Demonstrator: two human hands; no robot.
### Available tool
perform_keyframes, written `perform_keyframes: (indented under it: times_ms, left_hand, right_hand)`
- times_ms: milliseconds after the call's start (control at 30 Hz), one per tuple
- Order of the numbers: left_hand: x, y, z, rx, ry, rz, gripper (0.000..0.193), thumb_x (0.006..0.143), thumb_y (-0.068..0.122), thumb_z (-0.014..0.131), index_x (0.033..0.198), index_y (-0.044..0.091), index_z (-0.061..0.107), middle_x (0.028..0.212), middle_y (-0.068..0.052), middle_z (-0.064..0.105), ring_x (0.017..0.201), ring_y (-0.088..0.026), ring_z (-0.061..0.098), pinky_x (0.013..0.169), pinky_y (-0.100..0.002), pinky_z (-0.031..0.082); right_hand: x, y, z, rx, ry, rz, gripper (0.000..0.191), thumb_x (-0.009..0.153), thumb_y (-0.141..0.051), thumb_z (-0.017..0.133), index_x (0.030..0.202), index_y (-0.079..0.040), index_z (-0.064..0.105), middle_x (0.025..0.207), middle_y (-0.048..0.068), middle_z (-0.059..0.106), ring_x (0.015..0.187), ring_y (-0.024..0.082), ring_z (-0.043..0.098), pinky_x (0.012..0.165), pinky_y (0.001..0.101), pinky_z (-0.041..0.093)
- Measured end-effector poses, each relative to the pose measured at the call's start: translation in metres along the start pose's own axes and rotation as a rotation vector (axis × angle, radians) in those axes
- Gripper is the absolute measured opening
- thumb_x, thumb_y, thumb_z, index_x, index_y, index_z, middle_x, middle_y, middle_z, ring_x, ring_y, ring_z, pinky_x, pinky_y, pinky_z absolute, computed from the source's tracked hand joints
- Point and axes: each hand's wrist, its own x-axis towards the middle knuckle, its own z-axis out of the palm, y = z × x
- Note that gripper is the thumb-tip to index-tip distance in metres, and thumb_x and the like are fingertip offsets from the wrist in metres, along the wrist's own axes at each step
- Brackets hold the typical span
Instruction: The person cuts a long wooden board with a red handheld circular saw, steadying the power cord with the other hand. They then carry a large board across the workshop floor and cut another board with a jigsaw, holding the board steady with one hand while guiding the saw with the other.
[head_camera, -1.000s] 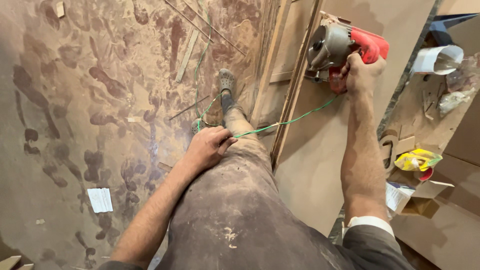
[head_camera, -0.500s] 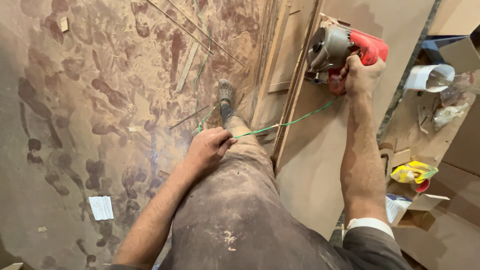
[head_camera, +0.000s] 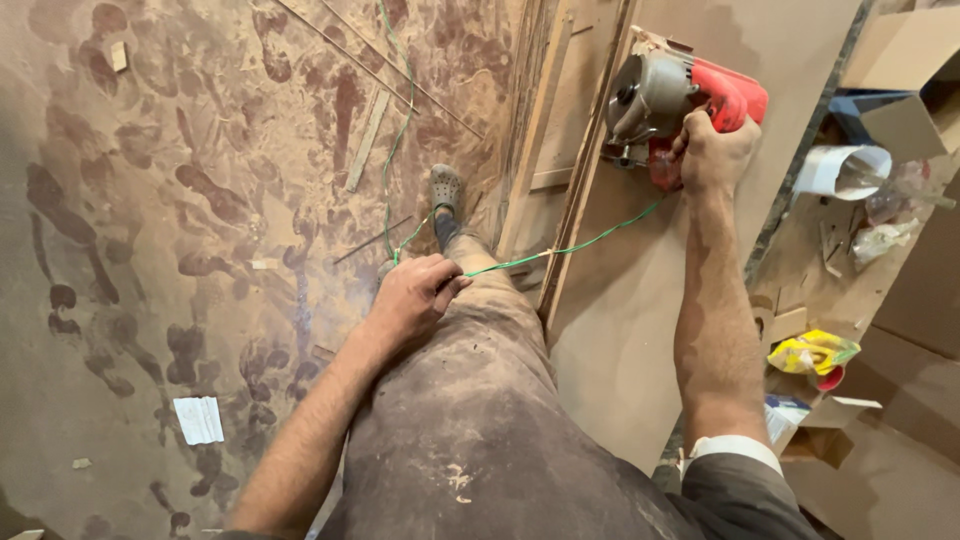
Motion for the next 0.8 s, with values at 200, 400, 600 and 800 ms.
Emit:
perform_keyframes:
  times_ms: [200, 400, 600, 800]
  left_hand:
    - [0.007, 0.003, -0.001, -0.002, 0.015, -0.018, 0.021, 0.097, 0.027, 0.068, 0.088, 0.008, 0.069, 0.085, -0.011, 0.067, 0.084, -0.035, 0.064, 0.074, -0.047, 0.049]
    - [0.017, 0.005, -0.002, -0.018, 0.008, -0.028, 0.022, 0.096, 0.028, 0.069, 0.087, 0.008, 0.069, 0.083, -0.011, 0.066, 0.083, -0.035, 0.064, 0.073, -0.046, 0.049]
    - [0.024, 0.01, -0.002, -0.026, 0.017, -0.01, 0.023, 0.097, 0.028, 0.068, 0.087, 0.007, 0.067, 0.083, -0.011, 0.066, 0.083, -0.035, 0.064, 0.073, -0.047, 0.049]
    - [0.036, 0.011, -0.002, -0.026, 0.017, 0.018, 0.023, 0.097, 0.028, 0.068, 0.087, 0.007, 0.067, 0.082, -0.011, 0.066, 0.082, -0.035, 0.064, 0.072, -0.047, 0.048]
  right_hand:
    - [0.015, -0.001, 0.004, 0.036, -0.014, -0.016, 0.006, 0.09, 0.001, 0.059, 0.088, 0.0, 0.064, 0.068, 0.005, 0.062, 0.052, 0.013, 0.058, 0.047, 0.0283, 0.048]
    - [0.028, -0.005, 0.005, 0.028, -0.018, -0.027, 0.007, 0.09, 0.0, 0.06, 0.084, -0.001, 0.061, 0.068, 0.004, 0.061, 0.052, 0.013, 0.059, 0.047, 0.0284, 0.05]
    - [0.04, -0.013, 0.005, 0.026, -0.037, -0.038, 0.011, 0.092, 0.001, 0.06, 0.08, -0.001, 0.061, 0.067, 0.005, 0.06, 0.051, 0.014, 0.058, 0.047, 0.0294, 0.049]
    - [0.055, -0.018, 0.007, 0.041, -0.053, -0.043, 0.01, 0.092, 0.001, 0.06, 0.082, -0.001, 0.06, 0.066, 0.005, 0.059, 0.05, 0.014, 0.057, 0.047, 0.0296, 0.049]
